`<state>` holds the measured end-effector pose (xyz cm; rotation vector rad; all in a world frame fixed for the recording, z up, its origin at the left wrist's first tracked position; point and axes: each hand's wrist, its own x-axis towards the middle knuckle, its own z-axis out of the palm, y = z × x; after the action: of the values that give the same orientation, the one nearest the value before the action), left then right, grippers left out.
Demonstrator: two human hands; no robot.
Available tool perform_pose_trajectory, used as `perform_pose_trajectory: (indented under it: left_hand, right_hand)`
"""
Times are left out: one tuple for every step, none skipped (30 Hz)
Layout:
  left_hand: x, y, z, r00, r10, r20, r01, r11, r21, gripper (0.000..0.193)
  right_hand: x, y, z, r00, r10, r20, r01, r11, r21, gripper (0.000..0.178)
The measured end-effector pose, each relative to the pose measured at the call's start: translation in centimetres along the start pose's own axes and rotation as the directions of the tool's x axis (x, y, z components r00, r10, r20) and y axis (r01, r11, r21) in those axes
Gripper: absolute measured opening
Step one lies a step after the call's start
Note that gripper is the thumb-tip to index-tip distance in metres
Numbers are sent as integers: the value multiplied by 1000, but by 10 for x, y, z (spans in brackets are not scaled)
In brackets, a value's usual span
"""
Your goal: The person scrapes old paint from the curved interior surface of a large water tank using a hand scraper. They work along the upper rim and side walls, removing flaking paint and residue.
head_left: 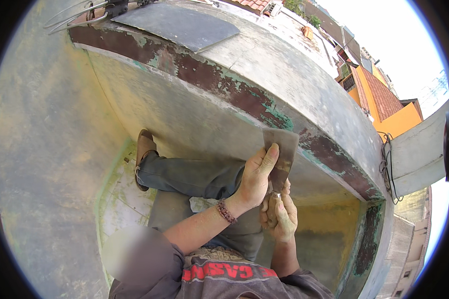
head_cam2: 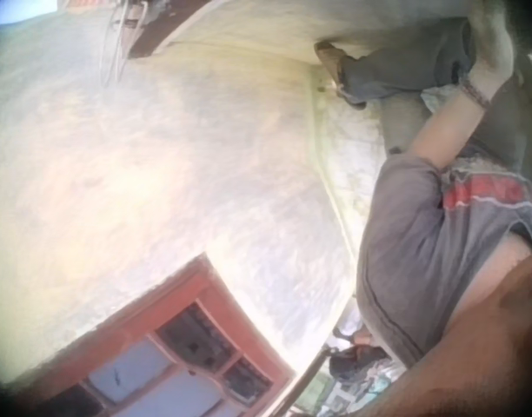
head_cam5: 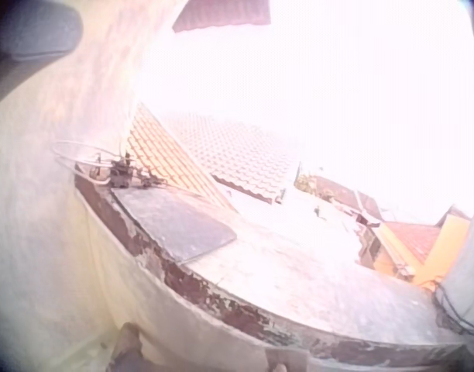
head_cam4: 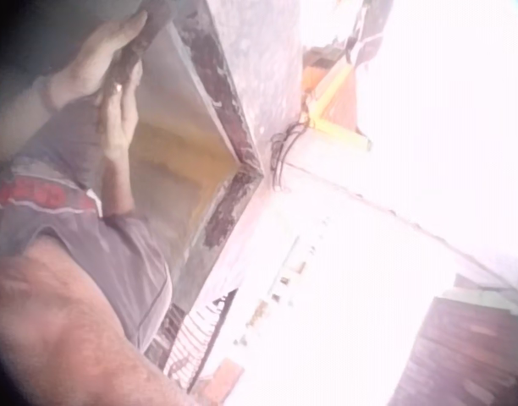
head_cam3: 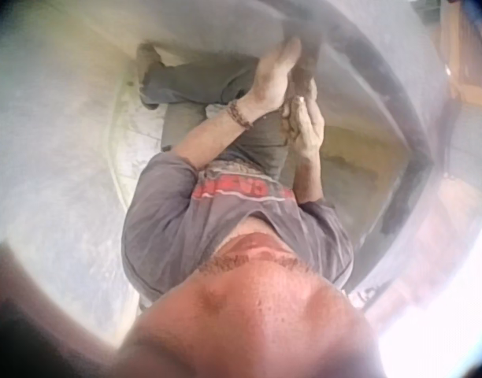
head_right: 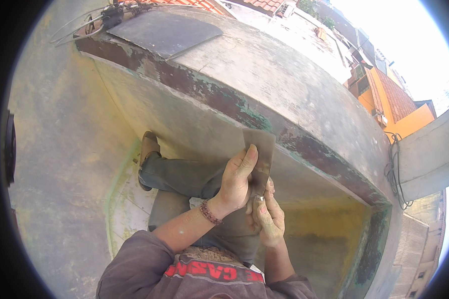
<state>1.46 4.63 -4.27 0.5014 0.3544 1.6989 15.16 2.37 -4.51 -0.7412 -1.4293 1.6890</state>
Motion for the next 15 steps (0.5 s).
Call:
perform_pose_trajectory:
  left_hand:
    - [0, 0, 2, 1000, 0, 6, 1, 999, -40, 35]
    - [1, 0, 4, 1000, 3, 5, -3, 999, -45, 35]
    - [3, 0, 5, 1000, 7, 3, -7, 999, -51, 35]
    - [4, 0, 6, 1000, 7, 3, -7, 998, -54, 35]
    - [5, 1, 6, 1000, 11, -1, -11, 997, -79, 35]
    - [6, 3, 5, 1000, 15, -5, -16, 995, -103, 36]
    - [6, 5, 5, 1000, 24, -11, -25, 992, -126, 37]
    - [6, 3, 5, 999, 23, -22, -25, 994, -109, 37]
    - [6, -1, 7, 999, 22, -33, -25, 995, -92, 37]
    - [6, -2, 7, 999, 19, -42, -22, 997, -73, 37]
    - [6, 0, 7, 999, 32, -42, -35, 997, -62, 37]
    - [7, 3, 7, 998, 45, -42, -47, 998, -51, 37]
    - [6, 6, 8, 998, 49, -43, -51, 998, -42, 37]
    - [6, 15, 12, 995, 31, -90, -38, 996, -84, 37]
    - [3, 16, 8, 997, 27, -68, -32, 996, -80, 37]
  right_hand:
    - [1, 0, -3, 1000, -4, 17, 3, 1000, 16, 64]
    - [1, -4, -4, 998, -38, 47, 40, 999, -35, 66]
    - [3, -6, -2, 999, -36, 31, 37, 998, -42, 65]
    - [5, -8, -1, 999, -34, 12, 35, 998, -48, 65]
    - [8, -10, 2, 999, -33, -7, 32, 998, -53, 64]
    - [10, -13, 9, 998, -45, -33, 42, 997, -65, 61]
    - [9, -13, 11, 998, -57, -39, 55, 996, -70, 60]
    - [8, -13, 12, 996, -70, -46, 67, 995, -75, 59]
    - [6, -13, 12, 995, -83, -52, 79, 994, -81, 58]
    - [6, -13, 12, 996, -76, -53, 72, 995, -75, 56]
    - [5, -14, 10, 996, -69, -53, 65, 995, -69, 55]
    - [5, -14, 10, 997, -62, -54, 58, 996, -63, 54]
    - [6, -14, 15, 996, -57, -64, 53, 997, -57, 53]
    - [10, -16, 24, 996, -54, -70, 50, 998, -48, 53]
    - [11, -16, 30, 996, -50, -76, 47, 998, -40, 52]
